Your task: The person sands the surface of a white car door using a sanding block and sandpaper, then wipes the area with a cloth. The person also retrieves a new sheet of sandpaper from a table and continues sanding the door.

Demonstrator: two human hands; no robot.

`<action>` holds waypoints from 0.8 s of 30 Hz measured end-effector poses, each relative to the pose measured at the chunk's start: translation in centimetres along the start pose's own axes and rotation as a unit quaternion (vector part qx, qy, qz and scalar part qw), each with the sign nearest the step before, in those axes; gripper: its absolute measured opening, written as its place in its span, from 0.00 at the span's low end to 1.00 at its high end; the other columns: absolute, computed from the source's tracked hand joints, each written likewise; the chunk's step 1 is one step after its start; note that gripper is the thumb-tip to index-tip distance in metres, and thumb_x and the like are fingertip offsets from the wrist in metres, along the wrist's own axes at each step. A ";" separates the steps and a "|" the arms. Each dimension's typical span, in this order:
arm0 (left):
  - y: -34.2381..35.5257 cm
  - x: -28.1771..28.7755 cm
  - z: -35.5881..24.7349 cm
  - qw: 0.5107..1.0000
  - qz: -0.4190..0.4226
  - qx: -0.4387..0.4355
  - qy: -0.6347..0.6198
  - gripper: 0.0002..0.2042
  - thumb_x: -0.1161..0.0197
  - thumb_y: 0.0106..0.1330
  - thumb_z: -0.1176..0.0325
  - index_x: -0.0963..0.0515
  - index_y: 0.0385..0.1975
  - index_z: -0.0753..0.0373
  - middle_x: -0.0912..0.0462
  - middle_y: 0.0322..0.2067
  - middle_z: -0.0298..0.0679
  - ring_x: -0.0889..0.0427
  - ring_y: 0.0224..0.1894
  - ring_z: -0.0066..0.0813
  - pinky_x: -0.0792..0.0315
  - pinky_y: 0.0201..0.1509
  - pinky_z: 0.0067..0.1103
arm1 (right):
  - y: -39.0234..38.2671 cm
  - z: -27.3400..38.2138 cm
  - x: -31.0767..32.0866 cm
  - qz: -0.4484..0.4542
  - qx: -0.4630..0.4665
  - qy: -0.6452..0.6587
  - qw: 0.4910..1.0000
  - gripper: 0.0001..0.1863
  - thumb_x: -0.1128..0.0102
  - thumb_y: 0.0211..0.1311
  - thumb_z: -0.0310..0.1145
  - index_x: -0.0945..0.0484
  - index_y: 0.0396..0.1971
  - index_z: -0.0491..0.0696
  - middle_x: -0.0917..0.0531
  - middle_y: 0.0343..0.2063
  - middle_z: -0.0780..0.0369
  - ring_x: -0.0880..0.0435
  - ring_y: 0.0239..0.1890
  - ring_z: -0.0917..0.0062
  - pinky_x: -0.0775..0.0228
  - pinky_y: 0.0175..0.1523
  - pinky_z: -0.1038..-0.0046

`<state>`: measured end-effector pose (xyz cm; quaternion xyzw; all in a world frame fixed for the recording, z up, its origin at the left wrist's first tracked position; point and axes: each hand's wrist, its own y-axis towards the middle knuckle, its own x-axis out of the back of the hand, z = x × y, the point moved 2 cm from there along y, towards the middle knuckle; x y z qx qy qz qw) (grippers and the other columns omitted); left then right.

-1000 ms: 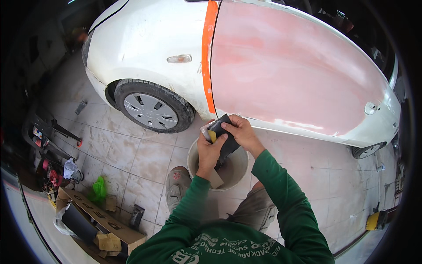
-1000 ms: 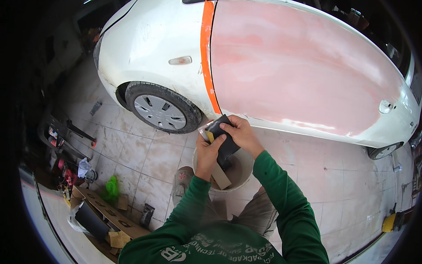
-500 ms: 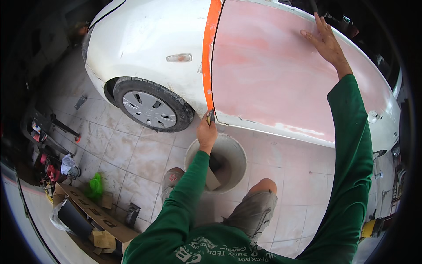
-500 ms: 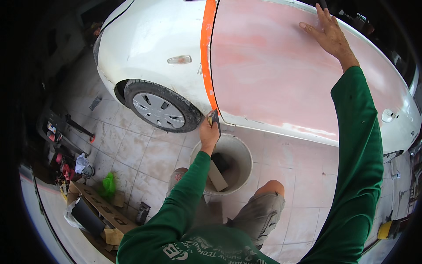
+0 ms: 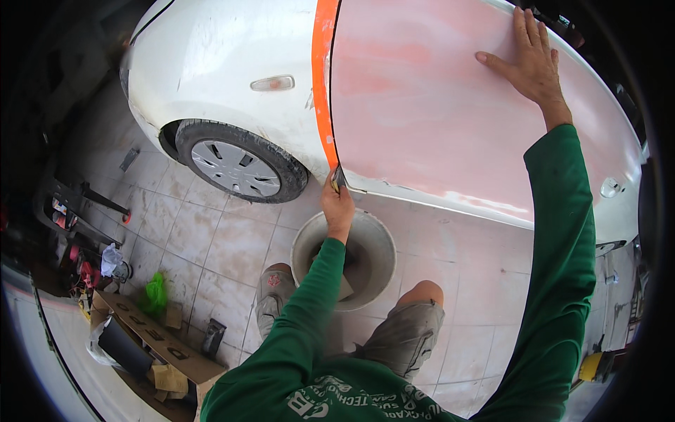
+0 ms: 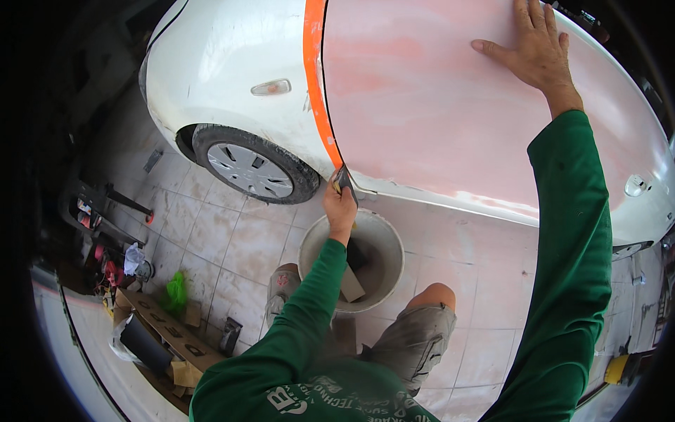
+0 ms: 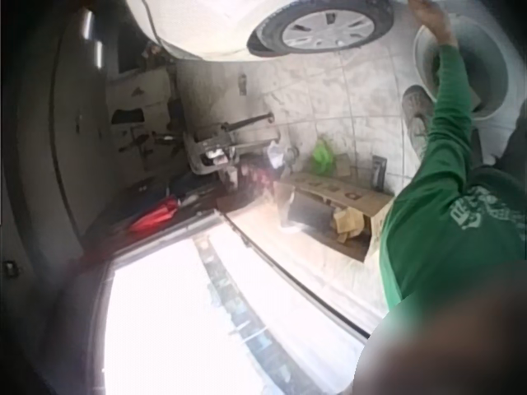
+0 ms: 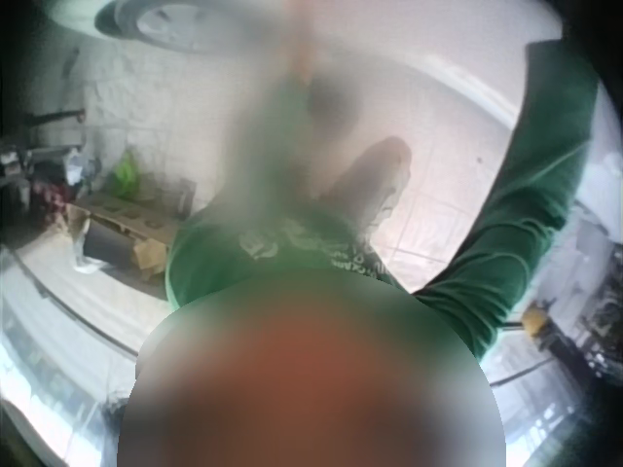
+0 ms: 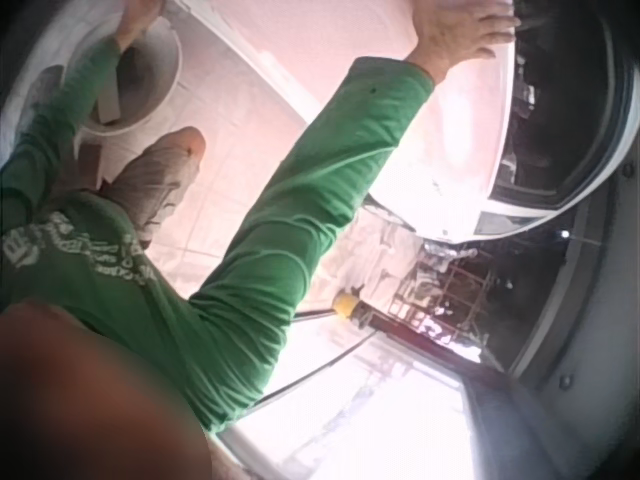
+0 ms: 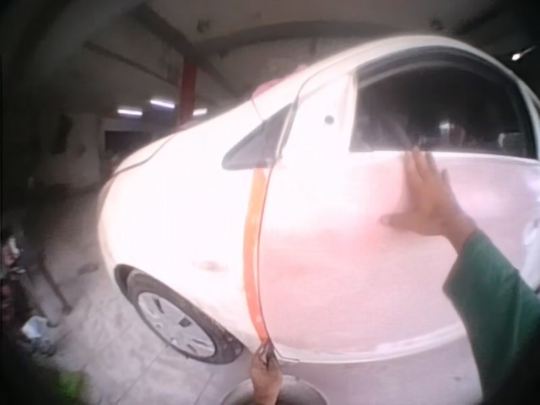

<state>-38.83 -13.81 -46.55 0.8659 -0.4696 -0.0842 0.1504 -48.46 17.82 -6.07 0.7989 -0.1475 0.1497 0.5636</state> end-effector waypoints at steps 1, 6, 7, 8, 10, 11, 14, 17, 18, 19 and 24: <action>0.1 -0.2 0.2 1.000 0.007 0.007 -0.017 0.25 0.47 0.63 0.81 0.24 0.62 0.67 0.16 0.51 0.57 0.17 0.54 0.55 0.25 0.60 0.36 | 0.0 -0.2 0.0 0.000 0.000 -0.001 1.000 0.64 0.32 0.51 0.75 0.49 0.80 0.55 0.48 0.80 0.55 0.56 0.83 0.58 0.58 0.77 0.35; 0.8 -0.4 1.4 0.998 0.016 0.048 0.035 0.23 0.45 0.63 0.81 0.25 0.61 0.71 0.16 0.50 0.57 0.16 0.53 0.55 0.25 0.60 0.37 | 0.0 -0.3 -0.4 -0.011 0.007 0.007 1.000 0.64 0.32 0.50 0.75 0.49 0.80 0.54 0.48 0.80 0.55 0.56 0.83 0.57 0.59 0.77 0.34; 0.9 -0.7 1.3 0.997 0.017 0.059 0.049 0.23 0.44 0.63 0.81 0.25 0.60 0.71 0.16 0.49 0.57 0.16 0.53 0.55 0.25 0.60 0.37 | 0.0 -0.4 -0.6 -0.012 0.009 0.006 1.000 0.64 0.32 0.50 0.75 0.48 0.80 0.54 0.48 0.80 0.55 0.57 0.83 0.57 0.59 0.77 0.34; 0.9 -0.8 1.1 0.998 0.009 0.031 0.061 0.22 0.44 0.63 0.81 0.25 0.60 0.72 0.16 0.49 0.57 0.17 0.53 0.55 0.25 0.60 0.37 | 0.0 -0.5 -0.6 -0.010 0.009 0.004 1.000 0.64 0.32 0.50 0.75 0.49 0.80 0.54 0.48 0.80 0.55 0.57 0.83 0.57 0.59 0.77 0.34; 1.1 -1.1 0.5 0.996 -0.008 -0.025 0.083 0.21 0.42 0.64 0.80 0.25 0.59 0.72 0.17 0.48 0.57 0.18 0.53 0.55 0.25 0.59 0.39 | 0.0 -0.7 -0.6 -0.008 0.010 -0.002 1.000 0.65 0.33 0.49 0.76 0.49 0.80 0.54 0.48 0.80 0.55 0.57 0.83 0.56 0.59 0.77 0.34; 1.4 -1.2 0.1 0.995 -0.017 -0.032 0.089 0.20 0.42 0.65 0.79 0.25 0.58 0.72 0.18 0.48 0.57 0.18 0.53 0.55 0.25 0.59 0.39 | 0.1 -0.7 -0.5 -0.003 0.008 -0.003 1.000 0.65 0.32 0.49 0.76 0.49 0.80 0.54 0.48 0.80 0.55 0.57 0.83 0.56 0.59 0.77 0.34; 2.0 -0.9 -0.4 0.991 -0.038 -0.055 0.118 0.19 0.42 0.66 0.79 0.25 0.57 0.71 0.20 0.47 0.56 0.20 0.52 0.56 0.26 0.58 0.40 | 0.3 0.0 -0.5 0.009 0.003 0.000 1.000 0.65 0.33 0.49 0.76 0.49 0.80 0.54 0.48 0.80 0.55 0.56 0.82 0.55 0.59 0.77 0.33; 2.9 -0.9 -2.3 0.987 -0.040 -0.086 0.130 0.18 0.44 0.66 0.80 0.25 0.56 0.72 0.21 0.47 0.55 0.21 0.51 0.57 0.26 0.57 0.40 | 0.6 0.1 -0.6 0.003 0.008 0.000 1.000 0.64 0.34 0.51 0.76 0.49 0.80 0.55 0.48 0.80 0.54 0.56 0.82 0.55 0.58 0.77 0.33; 3.7 -1.2 -4.0 0.988 -0.042 -0.100 0.111 0.18 0.44 0.66 0.80 0.25 0.56 0.72 0.21 0.47 0.56 0.21 0.51 0.57 0.26 0.57 0.41 | 0.5 -0.5 -0.7 -0.003 0.015 -0.003 1.000 0.63 0.34 0.51 0.76 0.49 0.80 0.55 0.48 0.80 0.54 0.56 0.82 0.54 0.58 0.77 0.33; 4.2 -1.5 -6.7 0.989 -0.037 -0.110 0.092 0.18 0.44 0.66 0.80 0.26 0.56 0.72 0.21 0.48 0.56 0.21 0.51 0.58 0.26 0.57 0.41 | -0.2 -1.3 -0.8 -0.003 0.020 -0.010 1.000 0.63 0.34 0.52 0.76 0.49 0.80 0.56 0.48 0.80 0.54 0.56 0.82 0.54 0.58 0.77 0.33; 5.7 0.5 -11.1 0.984 -0.031 -0.141 0.104 0.18 0.44 0.67 0.80 0.27 0.57 0.74 0.22 0.48 0.57 0.21 0.53 0.59 0.26 0.58 0.42 | 0.5 6.4 5.3 0.073 -0.051 -0.072 0.993 0.54 0.31 0.61 0.58 0.48 0.77 0.44 0.45 0.77 0.46 0.50 0.80 0.52 0.54 0.79 0.43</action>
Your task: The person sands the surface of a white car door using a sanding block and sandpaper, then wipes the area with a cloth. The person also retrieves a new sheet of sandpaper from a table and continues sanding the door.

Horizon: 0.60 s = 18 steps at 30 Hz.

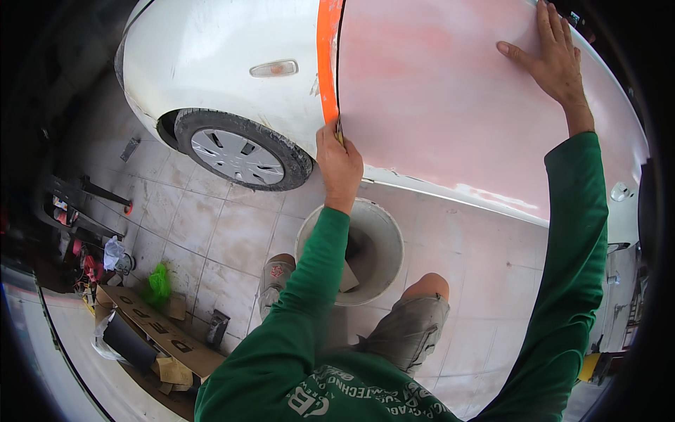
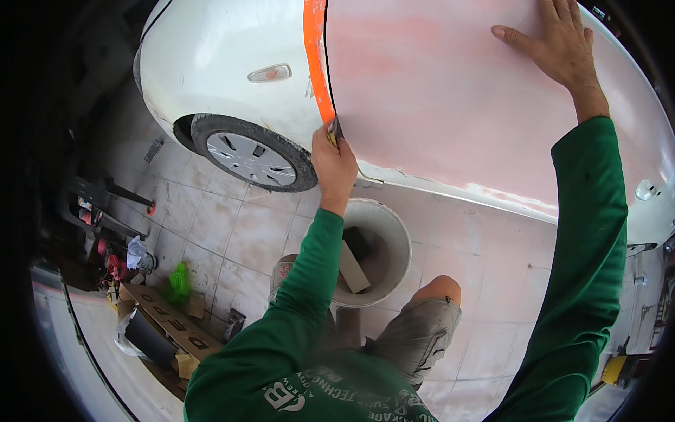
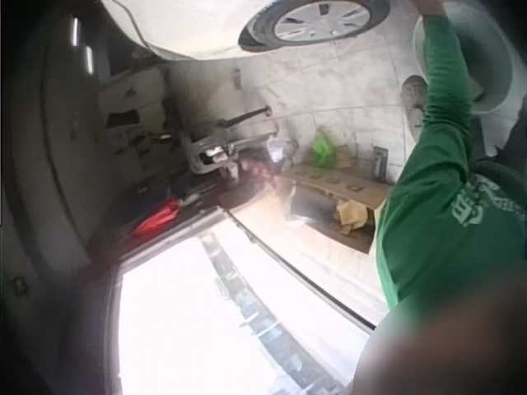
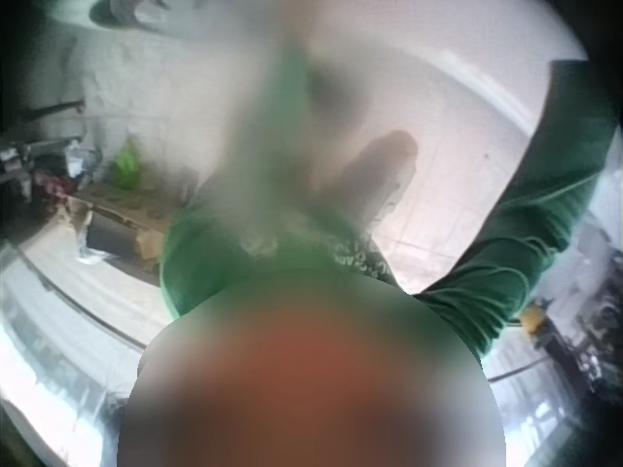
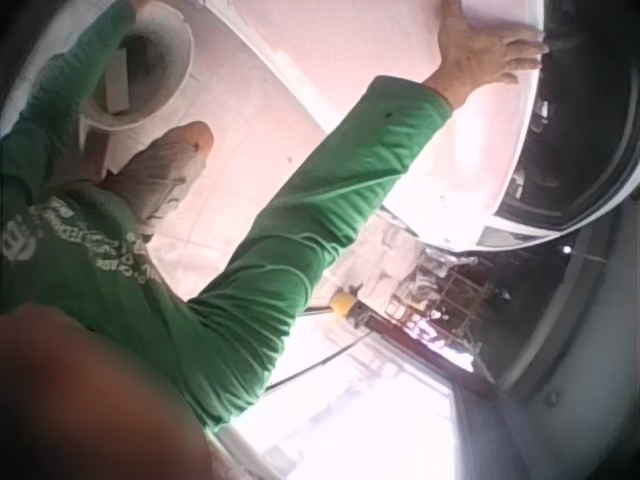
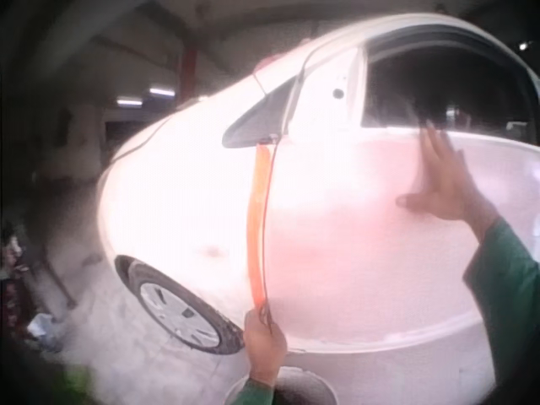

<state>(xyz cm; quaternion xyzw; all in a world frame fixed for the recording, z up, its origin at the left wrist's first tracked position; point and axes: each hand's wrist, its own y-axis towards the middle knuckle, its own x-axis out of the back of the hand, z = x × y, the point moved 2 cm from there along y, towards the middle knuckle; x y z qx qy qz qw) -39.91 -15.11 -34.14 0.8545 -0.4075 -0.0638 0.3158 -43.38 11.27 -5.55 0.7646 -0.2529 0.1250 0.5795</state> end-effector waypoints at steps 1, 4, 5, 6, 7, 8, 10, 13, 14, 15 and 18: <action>-0.3 0.3 1.0 1.000 0.012 0.014 0.023 0.18 0.44 0.67 0.80 0.27 0.57 0.75 0.22 0.48 0.58 0.21 0.53 0.59 0.26 0.59 0.42 | 1.1 -0.4 0.8 0.109 -0.025 0.040 0.993 0.61 0.30 0.59 0.58 0.57 0.78 0.42 0.56 0.78 0.45 0.61 0.81 0.52 0.63 0.80 0.43; -0.6 -0.5 3.2 0.999 0.016 -0.003 0.034 0.16 0.43 0.66 0.80 0.27 0.54 0.75 0.22 0.46 0.59 0.21 0.52 0.61 0.27 0.56 0.44 | 1.6 -0.6 3.0 0.162 -0.055 0.058 0.984 0.67 0.28 0.56 0.58 0.65 0.79 0.39 0.65 0.80 0.44 0.70 0.82 0.51 0.71 0.82 0.42; 2.0 0.2 1.1 0.998 0.015 -0.033 0.042 0.16 0.43 0.65 0.80 0.27 0.53 0.75 0.22 0.46 0.59 0.22 0.51 0.62 0.27 0.55 0.44 | 0.6 -0.2 2.5 0.148 -0.052 0.058 0.986 0.67 0.28 0.56 0.58 0.64 0.79 0.39 0.63 0.80 0.43 0.68 0.82 0.51 0.71 0.82 0.42; 5.4 1.3 -2.8 0.997 0.016 -0.059 0.049 0.16 0.43 0.64 0.80 0.27 0.52 0.75 0.22 0.45 0.60 0.22 0.49 0.63 0.27 0.54 0.45 | 1.4 -1.1 2.2 0.208 -0.064 0.067 0.974 0.67 0.28 0.56 0.59 0.64 0.79 0.38 0.63 0.80 0.43 0.68 0.82 0.50 0.71 0.81 0.42; 8.0 0.9 -6.5 0.996 0.039 -0.081 0.010 0.16 0.43 0.63 0.80 0.28 0.52 0.75 0.22 0.44 0.60 0.23 0.48 0.65 0.29 0.52 0.46 | 1.1 -2.1 2.9 0.207 -0.067 0.045 0.975 0.67 0.28 0.56 0.59 0.64 0.79 0.38 0.63 0.80 0.43 0.68 0.82 0.50 0.71 0.81 0.42; 8.3 1.1 -6.2 0.996 0.052 -0.068 0.022 0.16 0.43 0.63 0.80 0.28 0.51 0.75 0.22 0.44 0.60 0.23 0.48 0.64 0.28 0.53 0.46 | 0.9 -1.8 2.7 0.205 -0.063 0.053 0.975 0.67 0.29 0.56 0.59 0.64 0.79 0.38 0.62 0.79 0.42 0.68 0.82 0.50 0.71 0.81 0.41; 8.0 1.6 -5.0 0.995 0.045 -0.075 0.047 0.15 0.44 0.63 0.80 0.28 0.50 0.75 0.22 0.43 0.60 0.22 0.48 0.63 0.28 0.53 0.46 | 1.0 -2.0 1.8 0.181 -0.052 0.073 0.979 0.67 0.29 0.56 0.60 0.64 0.79 0.38 0.62 0.79 0.43 0.67 0.82 0.49 0.70 0.81 0.41; 5.3 1.8 -1.7 0.993 0.039 -0.089 0.069 0.15 0.44 0.61 0.81 0.27 0.49 0.75 0.21 0.41 0.60 0.21 0.47 0.63 0.27 0.52 0.47 | 0.9 -1.0 1.3 0.134 -0.045 0.089 0.986 0.67 0.27 0.54 0.60 0.61 0.79 0.39 0.62 0.80 0.44 0.66 0.82 0.49 0.69 0.81 0.40; 6.9 1.9 -3.4 0.992 0.054 -0.099 0.061 0.15 0.45 0.61 0.81 0.27 0.48 0.76 0.21 0.40 0.60 0.21 0.46 0.63 0.27 0.51 0.47 | 1.1 -1.6 1.7 0.150 -0.051 0.089 0.983 0.67 0.27 0.54 0.60 0.61 0.79 0.39 0.62 0.80 0.44 0.66 0.82 0.49 0.70 0.81 0.40; 8.7 1.9 -5.2 0.990 0.068 -0.109 0.055 0.15 0.45 0.61 0.81 0.27 0.48 0.76 0.21 0.40 0.60 0.21 0.46 0.64 0.27 0.51 0.47 | 1.3 -2.2 2.2 0.165 -0.056 0.090 0.981 0.67 0.27 0.54 0.60 0.61 0.79 0.39 0.62 0.80 0.44 0.66 0.82 0.49 0.70 0.81 0.40; 13.7 2.8 -11.0 0.988 0.064 -0.119 0.069 0.13 0.45 0.61 0.79 0.25 0.45 0.76 0.20 0.39 0.60 0.20 0.44 0.63 0.27 0.50 0.47 | 1.1 -1.8 2.3 0.177 -0.059 0.092 0.978 0.67 0.27 0.53 0.60 0.60 0.79 0.39 0.61 0.80 0.44 0.66 0.82 0.49 0.70 0.81 0.40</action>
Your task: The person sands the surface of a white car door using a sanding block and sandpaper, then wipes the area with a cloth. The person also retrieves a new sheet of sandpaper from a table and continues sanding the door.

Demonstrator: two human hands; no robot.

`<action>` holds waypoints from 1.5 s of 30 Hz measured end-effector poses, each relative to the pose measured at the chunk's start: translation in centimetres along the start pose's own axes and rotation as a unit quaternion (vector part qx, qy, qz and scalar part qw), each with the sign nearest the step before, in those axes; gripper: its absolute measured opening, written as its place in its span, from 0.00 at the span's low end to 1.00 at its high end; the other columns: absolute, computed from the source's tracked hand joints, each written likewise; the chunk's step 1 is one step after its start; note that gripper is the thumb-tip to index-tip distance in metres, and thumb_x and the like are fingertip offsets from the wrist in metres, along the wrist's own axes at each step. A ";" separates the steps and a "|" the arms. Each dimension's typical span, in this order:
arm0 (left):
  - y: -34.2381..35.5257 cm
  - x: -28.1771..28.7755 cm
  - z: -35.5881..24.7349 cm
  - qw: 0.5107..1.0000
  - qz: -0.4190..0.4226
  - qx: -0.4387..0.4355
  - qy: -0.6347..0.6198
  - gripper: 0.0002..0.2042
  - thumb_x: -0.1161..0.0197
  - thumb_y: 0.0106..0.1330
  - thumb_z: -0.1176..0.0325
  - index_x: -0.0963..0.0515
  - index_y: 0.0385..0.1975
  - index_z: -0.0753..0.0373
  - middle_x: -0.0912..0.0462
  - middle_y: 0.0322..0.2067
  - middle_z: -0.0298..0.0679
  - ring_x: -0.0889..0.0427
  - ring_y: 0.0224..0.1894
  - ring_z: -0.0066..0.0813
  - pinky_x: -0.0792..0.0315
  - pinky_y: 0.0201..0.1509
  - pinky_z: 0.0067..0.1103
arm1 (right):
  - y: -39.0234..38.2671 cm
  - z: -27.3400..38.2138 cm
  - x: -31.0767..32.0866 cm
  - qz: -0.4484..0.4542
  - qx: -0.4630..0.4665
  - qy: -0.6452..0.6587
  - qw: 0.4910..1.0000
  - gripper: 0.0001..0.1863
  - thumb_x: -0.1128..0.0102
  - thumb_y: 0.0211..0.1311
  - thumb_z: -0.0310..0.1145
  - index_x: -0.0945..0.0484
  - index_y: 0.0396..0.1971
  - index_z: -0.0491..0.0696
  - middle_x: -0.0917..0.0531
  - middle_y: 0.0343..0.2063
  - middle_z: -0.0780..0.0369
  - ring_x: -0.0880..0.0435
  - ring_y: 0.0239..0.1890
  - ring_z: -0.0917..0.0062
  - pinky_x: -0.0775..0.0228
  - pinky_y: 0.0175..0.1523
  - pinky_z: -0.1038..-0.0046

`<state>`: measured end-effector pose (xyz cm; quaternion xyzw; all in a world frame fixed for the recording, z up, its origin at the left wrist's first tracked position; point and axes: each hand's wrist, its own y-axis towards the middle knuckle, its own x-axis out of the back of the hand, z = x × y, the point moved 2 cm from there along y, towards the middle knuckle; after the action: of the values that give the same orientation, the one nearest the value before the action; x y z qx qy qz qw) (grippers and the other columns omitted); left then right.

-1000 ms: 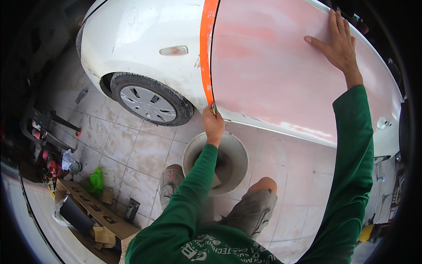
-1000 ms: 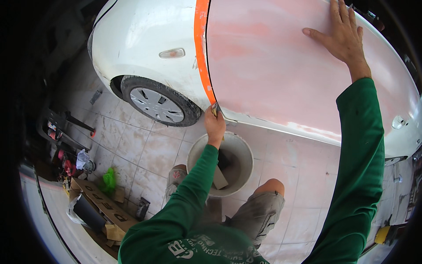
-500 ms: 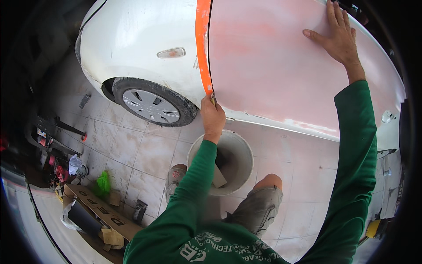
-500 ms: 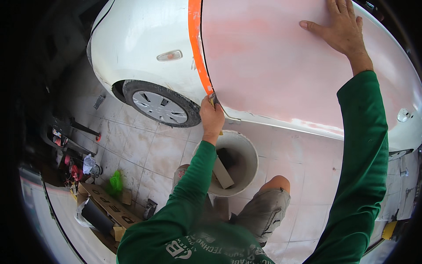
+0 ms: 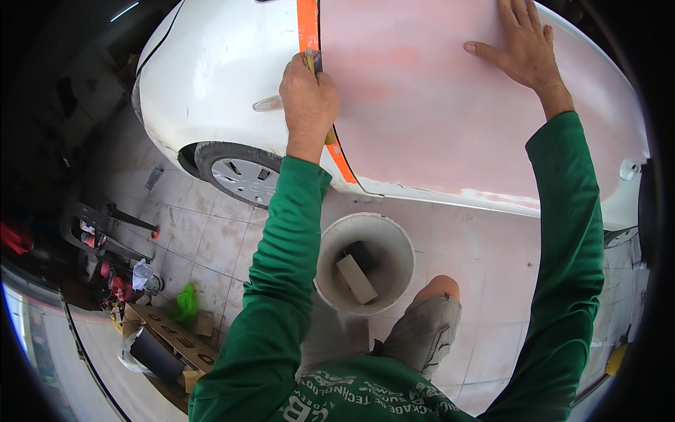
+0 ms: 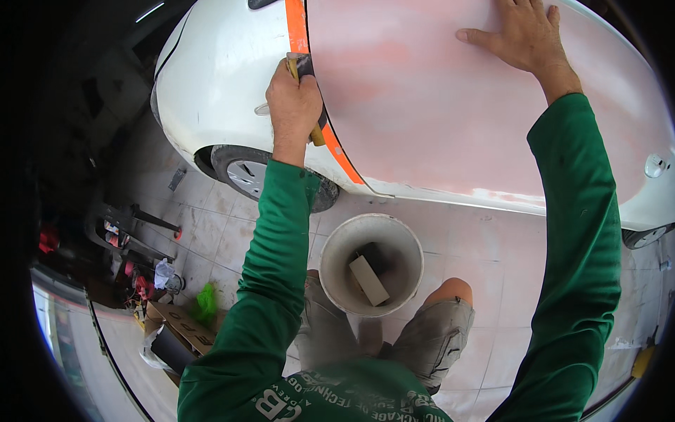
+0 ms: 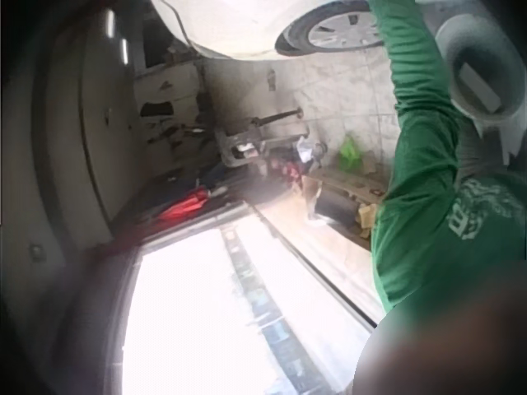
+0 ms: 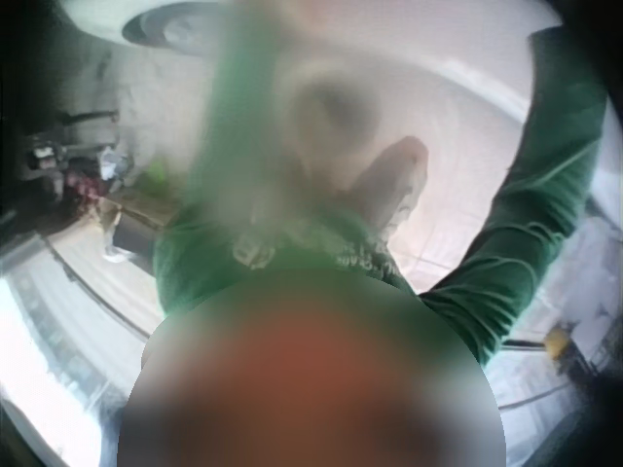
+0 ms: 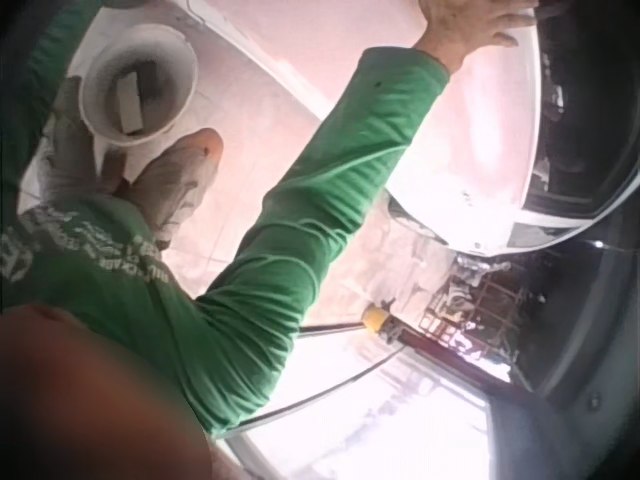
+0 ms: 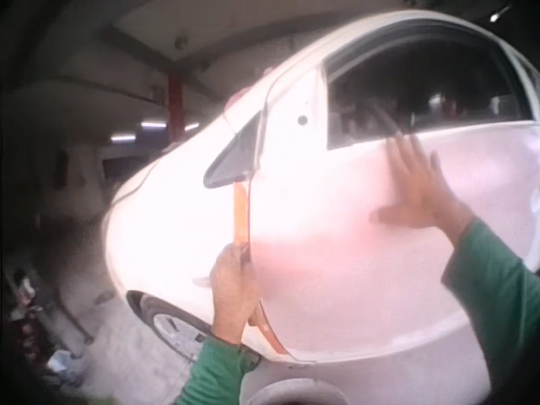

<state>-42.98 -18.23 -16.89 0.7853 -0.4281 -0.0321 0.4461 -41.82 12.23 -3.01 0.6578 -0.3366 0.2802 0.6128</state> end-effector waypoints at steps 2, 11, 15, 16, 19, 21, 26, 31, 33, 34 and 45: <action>-0.5 -0.9 0.9 1.000 -0.009 -0.007 0.016 0.14 0.44 0.61 0.79 0.25 0.46 0.76 0.20 0.40 0.60 0.20 0.45 0.63 0.26 0.51 0.46 | 0.5 -0.3 0.8 -0.009 0.001 0.002 1.000 0.67 0.27 0.53 0.61 0.60 0.79 0.39 0.61 0.80 0.44 0.67 0.82 0.48 0.70 0.81 0.40; 9.4 2.5 -7.2 0.993 0.069 -0.006 0.099 0.10 0.44 0.60 0.75 0.24 0.37 0.76 0.17 0.32 0.62 0.15 0.39 0.62 0.20 0.47 0.43 | -0.1 -0.7 -1.1 -0.055 0.017 -0.025 0.998 0.68 0.28 0.53 0.64 0.59 0.79 0.40 0.60 0.79 0.43 0.67 0.82 0.48 0.70 0.81 0.39; 7.2 2.2 -4.5 0.984 0.035 -0.135 0.113 0.13 0.45 0.61 0.72 0.22 0.39 0.77 0.16 0.38 0.65 0.15 0.44 0.63 0.21 0.52 0.42 | 0.6 -2.4 -2.3 -0.101 0.018 -0.037 0.994 0.66 0.30 0.56 0.65 0.59 0.79 0.40 0.59 0.79 0.43 0.66 0.82 0.48 0.71 0.81 0.39; 8.4 2.4 -6.3 0.981 0.044 -0.111 0.155 0.14 0.45 0.61 0.72 0.22 0.40 0.78 0.16 0.39 0.65 0.15 0.45 0.63 0.21 0.53 0.42 | 0.3 -1.9 -2.0 -0.094 0.015 -0.037 0.995 0.66 0.30 0.56 0.65 0.59 0.79 0.40 0.59 0.79 0.43 0.66 0.82 0.48 0.72 0.81 0.39; 12.0 3.1 -8.7 0.977 0.041 -0.096 0.184 0.15 0.45 0.59 0.72 0.22 0.41 0.78 0.16 0.39 0.66 0.15 0.45 0.66 0.22 0.55 0.43 | -0.2 -0.5 -0.7 -0.062 0.013 -0.013 0.998 0.66 0.30 0.56 0.65 0.60 0.79 0.40 0.60 0.80 0.44 0.67 0.82 0.49 0.73 0.81 0.40; 11.0 2.7 -7.1 0.978 0.038 -0.086 0.185 0.16 0.45 0.59 0.72 0.22 0.40 0.78 0.16 0.38 0.66 0.16 0.45 0.67 0.22 0.55 0.43 | -0.2 -0.7 -0.7 -0.060 0.010 -0.008 0.998 0.66 0.30 0.57 0.65 0.60 0.79 0.40 0.60 0.80 0.44 0.68 0.82 0.49 0.73 0.82 0.41; 13.7 2.5 -8.6 0.984 0.039 -0.075 0.157 0.14 0.46 0.58 0.71 0.20 0.36 0.77 0.15 0.37 0.65 0.16 0.44 0.67 0.22 0.53 0.44 | -0.3 -1.4 -0.6 -0.063 0.020 -0.008 0.998 0.65 0.30 0.57 0.64 0.59 0.79 0.40 0.59 0.79 0.43 0.66 0.82 0.48 0.71 0.81 0.40; 11.4 2.5 -4.3 0.986 0.063 -0.083 0.129 0.16 0.45 0.60 0.71 0.20 0.43 0.76 0.15 0.39 0.65 0.14 0.47 0.63 0.23 0.58 0.41 | -0.1 -1.4 -1.0 -0.092 0.016 0.006 0.996 0.65 0.28 0.55 0.63 0.56 0.78 0.40 0.57 0.79 0.43 0.64 0.82 0.47 0.69 0.81 0.39; 13.6 3.2 -5.6 0.981 0.065 -0.084 0.164 0.16 0.45 0.61 0.71 0.20 0.43 0.76 0.14 0.39 0.62 0.13 0.48 0.56 0.23 0.58 0.41 | -0.1 -0.7 -0.8 -0.091 0.022 0.006 0.996 0.65 0.28 0.54 0.63 0.56 0.78 0.40 0.56 0.79 0.43 0.64 0.82 0.47 0.69 0.81 0.39; 14.4 2.9 -6.9 0.989 0.066 -0.042 0.129 0.16 0.45 0.61 0.71 0.20 0.43 0.76 0.14 0.39 0.62 0.13 0.48 0.56 0.23 0.57 0.41 | 0.2 -1.3 -1.2 -0.100 0.017 -0.018 0.995 0.66 0.27 0.54 0.63 0.56 0.78 0.40 0.56 0.79 0.43 0.64 0.82 0.47 0.68 0.81 0.39; 9.3 2.7 -6.4 0.996 0.049 0.023 0.074 0.11 0.46 0.61 0.72 0.21 0.37 0.73 0.14 0.34 0.59 0.12 0.37 0.58 0.19 0.46 0.39 | -0.4 -1.0 -1.9 -0.108 0.024 -0.021 0.994 0.65 0.27 0.53 0.63 0.54 0.78 0.39 0.54 0.79 0.43 0.61 0.81 0.46 0.64 0.79 0.36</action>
<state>-44.46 -17.95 -5.39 0.7737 -0.4322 0.0579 0.4597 -42.70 13.42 -4.65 0.7105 -0.2692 0.2062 0.6166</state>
